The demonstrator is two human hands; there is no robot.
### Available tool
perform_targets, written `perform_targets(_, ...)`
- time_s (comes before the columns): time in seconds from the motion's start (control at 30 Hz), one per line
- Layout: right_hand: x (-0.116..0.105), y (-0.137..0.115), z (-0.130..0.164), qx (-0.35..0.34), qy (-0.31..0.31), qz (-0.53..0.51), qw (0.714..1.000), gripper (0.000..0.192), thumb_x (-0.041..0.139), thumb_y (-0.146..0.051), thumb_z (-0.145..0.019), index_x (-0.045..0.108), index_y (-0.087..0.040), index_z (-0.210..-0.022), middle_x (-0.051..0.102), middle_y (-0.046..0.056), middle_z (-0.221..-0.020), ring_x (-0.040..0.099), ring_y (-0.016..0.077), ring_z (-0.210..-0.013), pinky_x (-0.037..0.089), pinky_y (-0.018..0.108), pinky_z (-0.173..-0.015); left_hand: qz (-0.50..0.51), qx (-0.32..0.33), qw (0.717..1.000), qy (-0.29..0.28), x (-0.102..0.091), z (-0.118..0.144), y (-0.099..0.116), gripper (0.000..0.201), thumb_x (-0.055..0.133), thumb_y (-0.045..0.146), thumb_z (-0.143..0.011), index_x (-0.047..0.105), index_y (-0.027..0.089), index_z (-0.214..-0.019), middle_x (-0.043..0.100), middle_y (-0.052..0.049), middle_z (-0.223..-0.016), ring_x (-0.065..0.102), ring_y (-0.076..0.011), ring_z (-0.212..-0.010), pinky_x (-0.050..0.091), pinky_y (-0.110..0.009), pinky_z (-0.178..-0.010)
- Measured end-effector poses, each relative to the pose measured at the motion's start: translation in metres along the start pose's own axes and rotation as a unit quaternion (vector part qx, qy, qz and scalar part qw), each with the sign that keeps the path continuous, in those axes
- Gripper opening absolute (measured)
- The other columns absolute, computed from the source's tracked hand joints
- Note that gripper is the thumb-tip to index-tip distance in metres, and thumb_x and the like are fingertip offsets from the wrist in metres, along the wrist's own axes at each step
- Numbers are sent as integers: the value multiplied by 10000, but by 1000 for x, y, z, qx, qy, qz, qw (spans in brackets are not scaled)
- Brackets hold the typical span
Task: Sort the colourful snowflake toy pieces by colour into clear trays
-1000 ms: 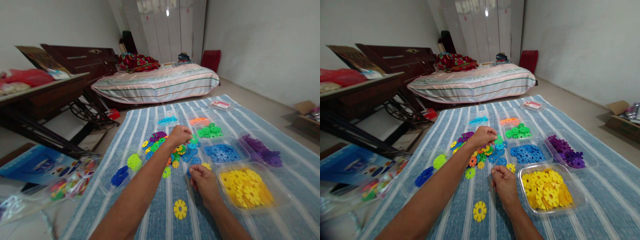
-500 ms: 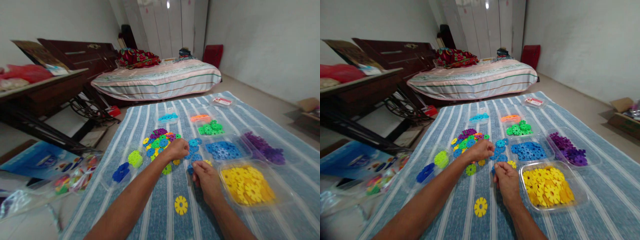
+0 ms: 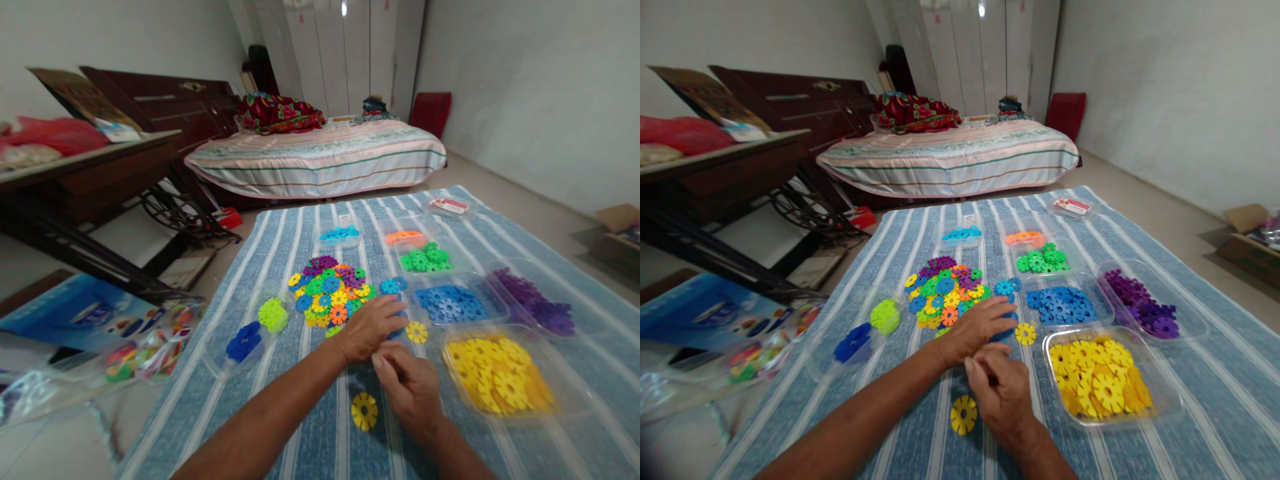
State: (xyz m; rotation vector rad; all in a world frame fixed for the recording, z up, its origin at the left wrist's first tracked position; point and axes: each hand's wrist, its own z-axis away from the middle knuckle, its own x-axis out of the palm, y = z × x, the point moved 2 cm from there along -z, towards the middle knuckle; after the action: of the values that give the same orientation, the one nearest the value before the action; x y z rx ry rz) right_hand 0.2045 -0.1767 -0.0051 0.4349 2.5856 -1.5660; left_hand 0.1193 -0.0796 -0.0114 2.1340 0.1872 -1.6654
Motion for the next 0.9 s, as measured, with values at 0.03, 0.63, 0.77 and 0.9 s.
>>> perform_targets(0.03, -1, -3, 0, -24, 0, 18, 1000, 201, 507, -231, -850, 592, -164, -681, 582, -10, -582, 504, 82, -487, 374, 193, -489, -10, 20, 1000, -6, 5, 0, 2, 355, 496, 419, -866, 557, 225, -1157, 516, -75, -1317, 356, -247, -1283, 330, -379, -1009)
perform_targets(0.63, -2, 11, -1, 41, 24, 70, 996, 245, 468, -253, -875, 603, -172, -687, 540, -40, -533, 488, 70, -441, 362, 173, -452, -140, -1, 990, -1, -1, 16, -6, 201, 460, 296, -888, 594, 161, -824, 614, -81, -1014, 508, -217, -1061, 366, -386, -923)
perform_targets(0.77, 0, 17, 0, 39, 32, 105, 993, 238, 460, -260, -877, 610, -174, -713, 542, -39, -544, 491, 70, -443, 359, 182, -464, -139, -25, 989, 37, -9, 9, -19, 239, 488, 354, -865, 594, 153, -787, 593, -109, -1092, 472, -243, -1126, 363, -402, -965)
perform_targets(0.9, 1, 23, 0, 39, 49, 134, 989, 211, 455, -257, -873, 620, -177, -767, 586, -18, -601, 539, 93, -509, 393, 197, -510, -124, -73, 989, 38, -5, -23, -31, 256, 522, 358, -844, 578, 157, -992, 555, -117, -1180, 466, -241, -1143, 390, -395, -959)
